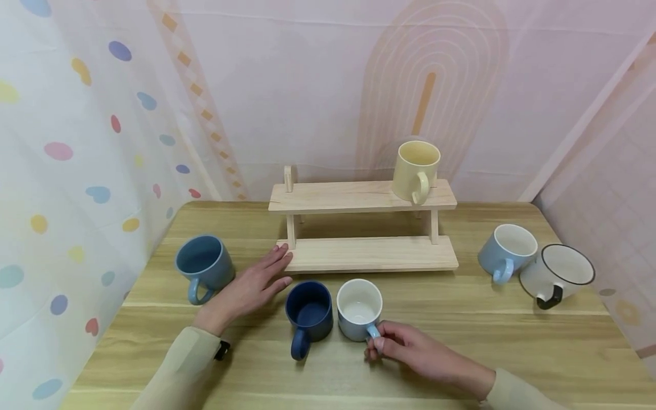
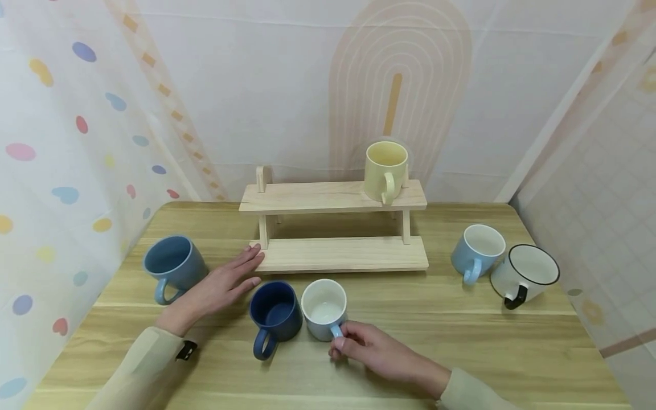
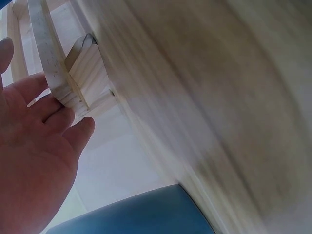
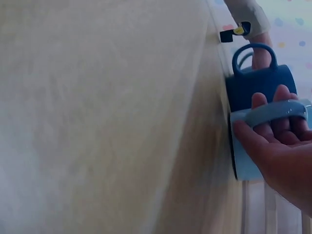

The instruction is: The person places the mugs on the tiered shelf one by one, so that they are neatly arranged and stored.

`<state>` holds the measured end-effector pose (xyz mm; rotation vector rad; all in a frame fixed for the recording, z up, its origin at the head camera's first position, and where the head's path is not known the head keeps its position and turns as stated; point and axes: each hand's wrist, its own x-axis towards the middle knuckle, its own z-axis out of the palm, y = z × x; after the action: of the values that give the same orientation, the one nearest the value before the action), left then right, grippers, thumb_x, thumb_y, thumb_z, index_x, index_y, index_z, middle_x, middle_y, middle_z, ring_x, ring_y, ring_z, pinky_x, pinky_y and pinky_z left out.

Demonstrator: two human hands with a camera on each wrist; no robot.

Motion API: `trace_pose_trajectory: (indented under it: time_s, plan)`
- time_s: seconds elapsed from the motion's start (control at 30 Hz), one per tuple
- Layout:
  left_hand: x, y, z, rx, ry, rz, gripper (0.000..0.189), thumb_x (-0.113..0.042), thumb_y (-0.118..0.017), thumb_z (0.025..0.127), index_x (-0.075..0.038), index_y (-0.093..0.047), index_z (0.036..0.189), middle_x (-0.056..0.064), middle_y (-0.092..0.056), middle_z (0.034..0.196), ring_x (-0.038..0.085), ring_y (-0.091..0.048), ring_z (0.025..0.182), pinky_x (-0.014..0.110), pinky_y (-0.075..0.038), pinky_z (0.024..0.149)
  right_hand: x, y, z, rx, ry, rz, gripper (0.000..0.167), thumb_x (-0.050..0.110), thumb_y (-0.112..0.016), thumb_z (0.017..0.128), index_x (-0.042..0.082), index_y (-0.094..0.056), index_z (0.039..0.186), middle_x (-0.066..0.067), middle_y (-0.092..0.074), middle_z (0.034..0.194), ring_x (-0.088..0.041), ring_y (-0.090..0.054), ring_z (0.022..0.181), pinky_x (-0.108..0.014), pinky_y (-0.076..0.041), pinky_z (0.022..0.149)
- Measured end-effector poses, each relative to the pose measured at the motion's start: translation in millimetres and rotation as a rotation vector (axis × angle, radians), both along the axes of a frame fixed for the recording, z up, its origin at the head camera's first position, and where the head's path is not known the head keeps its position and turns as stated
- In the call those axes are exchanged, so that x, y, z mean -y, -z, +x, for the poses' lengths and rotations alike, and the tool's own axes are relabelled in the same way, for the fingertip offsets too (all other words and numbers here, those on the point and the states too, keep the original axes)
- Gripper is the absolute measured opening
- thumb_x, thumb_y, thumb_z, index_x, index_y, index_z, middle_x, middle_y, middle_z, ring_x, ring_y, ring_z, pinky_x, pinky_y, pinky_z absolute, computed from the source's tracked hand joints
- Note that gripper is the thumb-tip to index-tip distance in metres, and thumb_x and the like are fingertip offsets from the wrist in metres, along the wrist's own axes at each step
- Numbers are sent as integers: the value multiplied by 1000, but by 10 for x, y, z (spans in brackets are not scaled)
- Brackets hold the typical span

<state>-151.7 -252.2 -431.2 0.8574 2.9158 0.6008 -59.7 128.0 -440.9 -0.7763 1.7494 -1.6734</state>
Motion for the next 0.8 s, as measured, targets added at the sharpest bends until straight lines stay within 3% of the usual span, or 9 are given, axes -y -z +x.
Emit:
trace_pose_trajectory:
  time_s: [0.3, 0.57, 0.8]
  plan:
    - [1, 12, -9, 1, 0, 2, 62, -39, -54, 109, -7, -40, 159, 11, -27, 169, 34, -25, 155, 56, -31, 120, -34, -84, -56, 7, 128, 54, 34, 20, -42, 114, -8, -61, 109, -11, -67, 99, -16, -65, 100, -24, -50, 96]
    - [4, 5, -2, 13, -6, 6, 62, -39, -54, 109, -7, -40, 160, 11, -26, 169, 34, -25, 155, 57, -31, 120, 2, -83, -88, -12, 272, 76, 36, 21, -47, 113, -10, -60, 101, -5, -62, 89, -13, -64, 87, -25, -55, 87]
    - [1, -5, -7, 20, -8, 5, 62, -40, -53, 109, -8, -40, 160, 10, -27, 169, 34, -25, 155, 56, -29, 120, -8, -143, -125, -35, 331, 66, 34, 19, -48, 112, -9, -61, 98, -6, -61, 86, -13, -64, 85, -25, -56, 84]
